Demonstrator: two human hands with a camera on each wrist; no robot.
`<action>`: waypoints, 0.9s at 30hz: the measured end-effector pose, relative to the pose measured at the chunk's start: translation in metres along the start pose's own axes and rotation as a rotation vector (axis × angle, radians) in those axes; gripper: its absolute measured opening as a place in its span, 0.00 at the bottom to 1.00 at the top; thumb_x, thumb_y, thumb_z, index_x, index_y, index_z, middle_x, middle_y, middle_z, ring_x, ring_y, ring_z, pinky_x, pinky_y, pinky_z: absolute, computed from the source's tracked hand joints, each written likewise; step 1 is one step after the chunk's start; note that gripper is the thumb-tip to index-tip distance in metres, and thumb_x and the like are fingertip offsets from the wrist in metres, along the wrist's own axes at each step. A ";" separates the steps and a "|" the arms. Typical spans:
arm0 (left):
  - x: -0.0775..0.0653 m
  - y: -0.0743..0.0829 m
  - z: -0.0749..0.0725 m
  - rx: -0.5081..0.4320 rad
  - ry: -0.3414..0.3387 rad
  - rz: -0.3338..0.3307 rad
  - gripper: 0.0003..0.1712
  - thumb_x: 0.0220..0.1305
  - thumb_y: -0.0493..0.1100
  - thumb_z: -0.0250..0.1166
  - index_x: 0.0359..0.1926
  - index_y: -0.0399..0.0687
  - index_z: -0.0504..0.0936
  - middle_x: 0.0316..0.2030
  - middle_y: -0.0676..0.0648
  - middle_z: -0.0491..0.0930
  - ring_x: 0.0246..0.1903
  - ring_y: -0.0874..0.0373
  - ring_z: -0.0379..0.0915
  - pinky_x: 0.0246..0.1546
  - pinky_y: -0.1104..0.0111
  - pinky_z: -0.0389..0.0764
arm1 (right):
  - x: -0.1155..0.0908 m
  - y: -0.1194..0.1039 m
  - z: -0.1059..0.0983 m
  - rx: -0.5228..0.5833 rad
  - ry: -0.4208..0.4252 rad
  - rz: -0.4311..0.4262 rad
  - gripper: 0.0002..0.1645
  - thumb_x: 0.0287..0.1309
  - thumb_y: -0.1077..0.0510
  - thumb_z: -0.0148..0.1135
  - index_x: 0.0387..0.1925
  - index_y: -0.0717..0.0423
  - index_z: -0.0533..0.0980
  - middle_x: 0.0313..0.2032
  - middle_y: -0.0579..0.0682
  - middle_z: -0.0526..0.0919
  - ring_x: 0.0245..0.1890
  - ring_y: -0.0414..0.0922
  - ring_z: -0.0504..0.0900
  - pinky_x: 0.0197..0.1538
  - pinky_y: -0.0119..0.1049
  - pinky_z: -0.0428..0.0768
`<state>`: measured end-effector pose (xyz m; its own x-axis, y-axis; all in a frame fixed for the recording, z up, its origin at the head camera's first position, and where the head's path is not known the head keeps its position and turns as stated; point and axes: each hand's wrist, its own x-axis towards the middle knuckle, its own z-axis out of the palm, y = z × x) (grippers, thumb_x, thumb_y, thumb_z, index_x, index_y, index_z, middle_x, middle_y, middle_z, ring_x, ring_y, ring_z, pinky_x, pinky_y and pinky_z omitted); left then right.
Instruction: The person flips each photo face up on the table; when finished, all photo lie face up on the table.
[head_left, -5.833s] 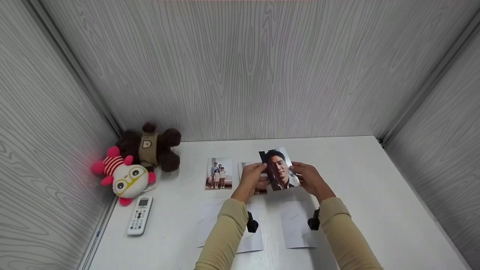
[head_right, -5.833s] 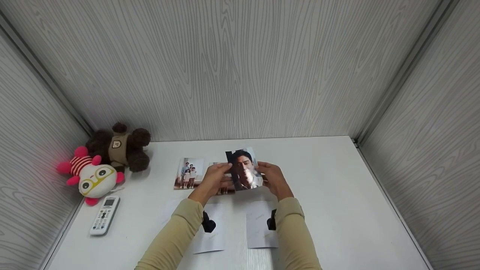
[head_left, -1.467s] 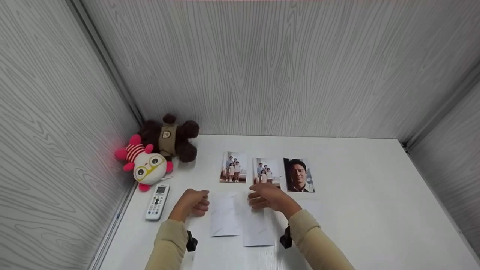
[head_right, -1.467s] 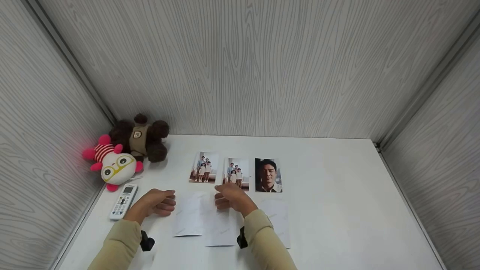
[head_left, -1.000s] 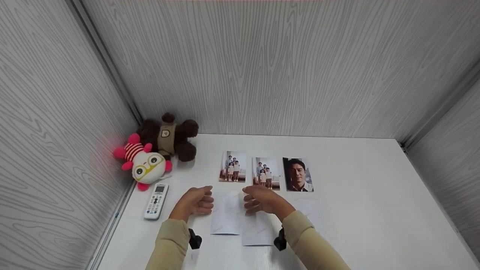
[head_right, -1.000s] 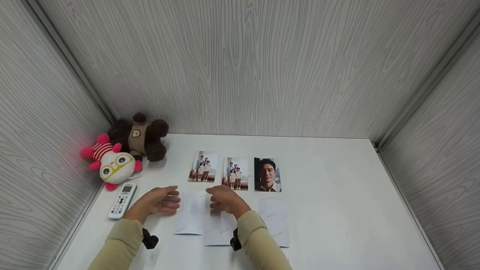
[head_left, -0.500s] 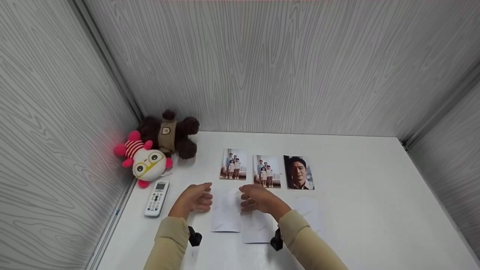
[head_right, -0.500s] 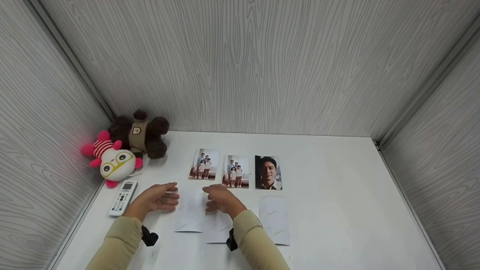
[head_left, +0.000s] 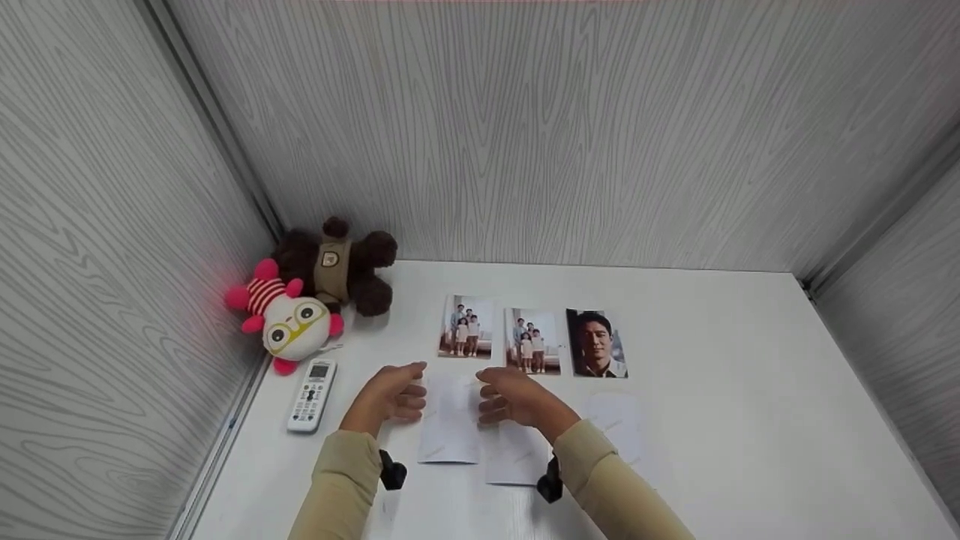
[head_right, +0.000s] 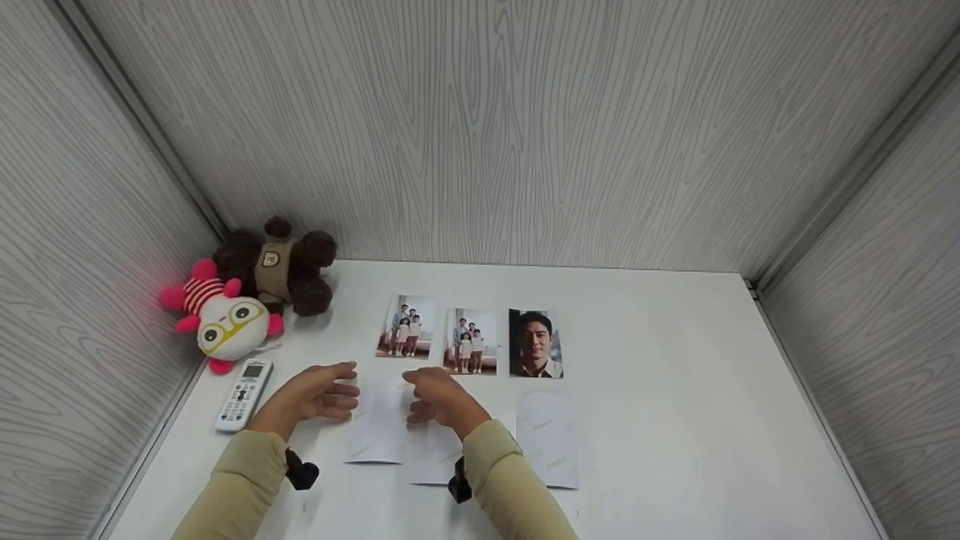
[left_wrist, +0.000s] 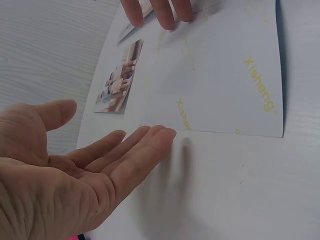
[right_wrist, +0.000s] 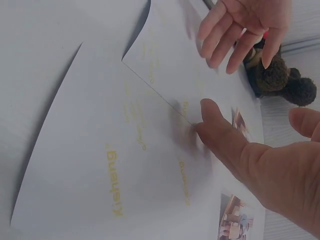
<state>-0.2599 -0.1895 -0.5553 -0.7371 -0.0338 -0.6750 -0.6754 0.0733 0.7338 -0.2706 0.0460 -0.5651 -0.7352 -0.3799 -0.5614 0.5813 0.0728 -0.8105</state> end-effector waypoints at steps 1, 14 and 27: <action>0.000 0.000 0.000 -0.006 -0.002 -0.002 0.35 0.76 0.52 0.55 0.71 0.31 0.63 0.63 0.26 0.71 0.60 0.35 0.75 0.58 0.48 0.82 | 0.000 0.001 0.001 0.009 0.003 0.000 0.38 0.74 0.54 0.53 0.75 0.67 0.55 0.72 0.77 0.58 0.68 0.71 0.68 0.60 0.59 0.80; 0.007 -0.006 0.001 -0.041 0.011 -0.007 0.29 0.76 0.50 0.54 0.66 0.33 0.72 0.53 0.35 0.77 0.45 0.51 0.77 0.57 0.56 0.82 | 0.006 0.006 0.002 0.090 0.058 0.027 0.35 0.74 0.56 0.55 0.74 0.66 0.58 0.69 0.73 0.65 0.63 0.62 0.76 0.57 0.49 0.84; 0.006 0.006 0.007 -0.075 0.004 0.044 0.20 0.75 0.42 0.56 0.59 0.32 0.77 0.48 0.42 0.78 0.46 0.52 0.79 0.56 0.56 0.82 | 0.006 -0.005 -0.006 0.077 0.043 -0.049 0.21 0.72 0.57 0.55 0.59 0.66 0.76 0.58 0.59 0.79 0.50 0.50 0.81 0.58 0.49 0.82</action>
<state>-0.2685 -0.1827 -0.5556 -0.7660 -0.0362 -0.6418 -0.6422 -0.0005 0.7665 -0.2800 0.0486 -0.5657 -0.7764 -0.3416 -0.5296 0.5685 -0.0168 -0.8225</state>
